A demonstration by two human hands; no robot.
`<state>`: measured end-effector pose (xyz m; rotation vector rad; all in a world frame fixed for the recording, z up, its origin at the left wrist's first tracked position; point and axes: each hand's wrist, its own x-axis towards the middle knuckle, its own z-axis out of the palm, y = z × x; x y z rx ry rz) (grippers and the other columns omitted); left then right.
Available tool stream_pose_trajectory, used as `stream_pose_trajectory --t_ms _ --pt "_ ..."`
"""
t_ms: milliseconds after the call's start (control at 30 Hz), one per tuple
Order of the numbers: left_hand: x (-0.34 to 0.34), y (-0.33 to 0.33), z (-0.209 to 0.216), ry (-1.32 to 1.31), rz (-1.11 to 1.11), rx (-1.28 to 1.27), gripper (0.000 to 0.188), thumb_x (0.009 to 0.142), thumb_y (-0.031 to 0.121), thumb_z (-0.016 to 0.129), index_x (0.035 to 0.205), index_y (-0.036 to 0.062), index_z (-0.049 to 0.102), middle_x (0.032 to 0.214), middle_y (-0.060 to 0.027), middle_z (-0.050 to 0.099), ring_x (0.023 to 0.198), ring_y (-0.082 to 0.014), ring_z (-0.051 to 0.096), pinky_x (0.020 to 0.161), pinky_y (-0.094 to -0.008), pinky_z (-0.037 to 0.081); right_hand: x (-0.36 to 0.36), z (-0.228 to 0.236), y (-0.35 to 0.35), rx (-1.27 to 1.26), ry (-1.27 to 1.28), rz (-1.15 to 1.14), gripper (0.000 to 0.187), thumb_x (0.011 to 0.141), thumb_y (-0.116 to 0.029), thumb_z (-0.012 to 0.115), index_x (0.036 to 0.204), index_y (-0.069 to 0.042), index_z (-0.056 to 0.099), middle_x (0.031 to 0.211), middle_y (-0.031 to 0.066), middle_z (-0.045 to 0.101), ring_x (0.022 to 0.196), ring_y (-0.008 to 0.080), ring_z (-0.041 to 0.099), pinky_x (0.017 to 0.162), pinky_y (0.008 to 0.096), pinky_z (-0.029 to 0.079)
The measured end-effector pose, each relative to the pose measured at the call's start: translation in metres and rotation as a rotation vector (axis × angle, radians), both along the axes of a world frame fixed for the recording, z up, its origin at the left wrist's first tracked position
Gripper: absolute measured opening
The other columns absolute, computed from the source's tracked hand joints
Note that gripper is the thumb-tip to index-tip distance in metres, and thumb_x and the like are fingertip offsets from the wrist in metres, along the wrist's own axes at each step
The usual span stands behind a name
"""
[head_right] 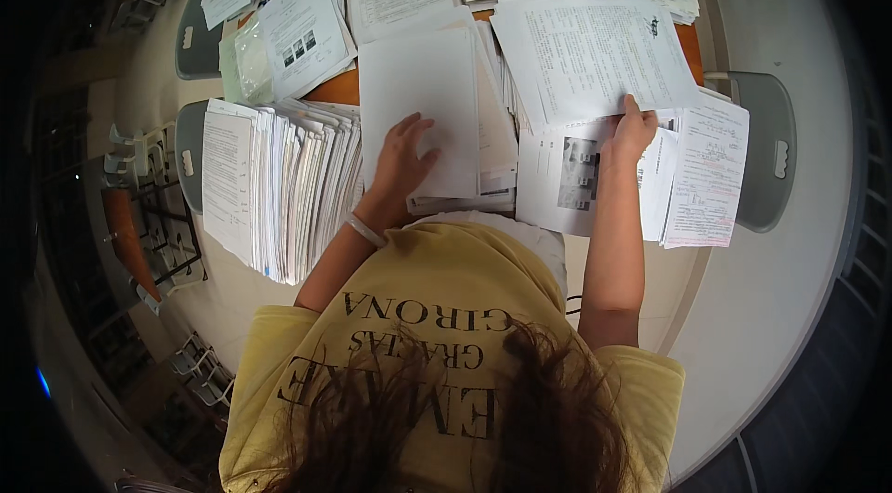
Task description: Sort and organize a large pile of documents and pamphlets on a table.
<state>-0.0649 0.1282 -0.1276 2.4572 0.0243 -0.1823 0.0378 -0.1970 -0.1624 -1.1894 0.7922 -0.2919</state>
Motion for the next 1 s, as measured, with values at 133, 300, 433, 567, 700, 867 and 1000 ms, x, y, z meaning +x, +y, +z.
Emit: stream_pose_trajectory --t_ms 133,300,433,567,700,867,1000 --pt "-0.012 -0.018 -0.015 0.014 -0.031 0.124 0.060 0.071 0.021 0.071 0.124 0.0052 0.046 0.136 -0.0247 0.035 0.127 -0.0446 0.030 0.102 -0.0461 0.033 -0.013 0.021 0.041 -0.741 -0.073 -0.202 0.032 0.081 -0.003 0.054 0.112 0.005 0.049 0.109 0.0133 0.051 0.100 0.0202 0.048 0.089 0.0313 0.039" --pt "-0.006 -0.038 -0.013 0.118 -0.070 0.230 0.073 0.070 0.028 0.072 0.132 0.0083 0.037 0.142 -0.0241 0.023 0.130 -0.0478 0.019 0.099 -0.0610 0.027 -0.030 0.012 0.093 -0.665 -0.159 0.655 0.034 0.077 -0.001 0.056 0.111 -0.005 0.056 0.098 0.0077 0.058 0.089 0.0183 0.056 0.078 0.0316 0.046" --pt "-0.005 -0.038 -0.006 0.170 -0.124 0.292 0.072 0.071 0.027 0.072 0.132 0.0086 0.037 0.143 -0.0229 0.021 0.132 -0.0459 0.018 0.097 -0.0640 0.027 -0.008 0.011 0.150 -0.665 -0.104 0.885 0.033 0.077 -0.005 0.055 0.110 -0.005 0.057 0.094 0.0108 0.061 0.084 0.0212 0.059 0.073 0.0320 0.048" --pt "-0.008 -0.033 -0.012 0.141 -0.157 0.278 0.069 0.072 0.021 0.071 0.131 0.0084 0.038 0.143 -0.0211 0.022 0.133 -0.0433 0.018 0.098 -0.0620 0.029 0.032 -0.017 0.176 -0.672 -0.016 0.982 0.037 0.075 -0.010 0.058 0.111 -0.003 0.056 0.097 0.0129 0.062 0.085 0.0233 0.060 0.076 0.0321 0.047" --pt "-0.008 -0.029 -0.016 0.117 -0.120 0.182 0.067 0.072 0.017 0.070 0.130 0.0069 0.039 0.141 -0.0211 0.025 0.132 -0.0415 0.022 0.099 -0.0596 0.030 0.057 -0.042 0.182 -0.556 0.073 0.917 0.039 0.074 -0.011 0.058 0.112 -0.002 0.056 0.098 0.0126 0.062 0.086 0.0201 0.060 0.071 0.0302 0.049" --pt "-0.007 -0.026 -0.018 0.062 -0.075 0.130 0.064 0.073 0.020 0.069 0.128 0.0037 0.040 0.138 -0.0240 0.030 0.129 -0.0415 0.027 0.098 -0.0566 0.032 0.058 -0.037 0.186 -0.323 0.228 0.981 0.030 0.075 -0.016 0.061 0.102 -0.004 0.060 0.086 0.0069 0.065 0.068 0.0125 0.061 0.057 0.0245 0.047" --pt "-0.006 -0.020 -0.027 -0.141 0.028 -0.038 0.065 0.072 0.022 0.071 0.124 -0.0017 0.041 0.132 -0.0267 0.037 0.123 -0.0427 0.035 0.099 -0.0520 0.032 0.036 -0.018 0.188 -0.406 0.152 1.181 0.023 0.074 -0.017 0.064 0.092 -0.003 0.062 0.074 0.0056 0.065 0.061 0.0146 0.061 0.058 0.0267 0.048"
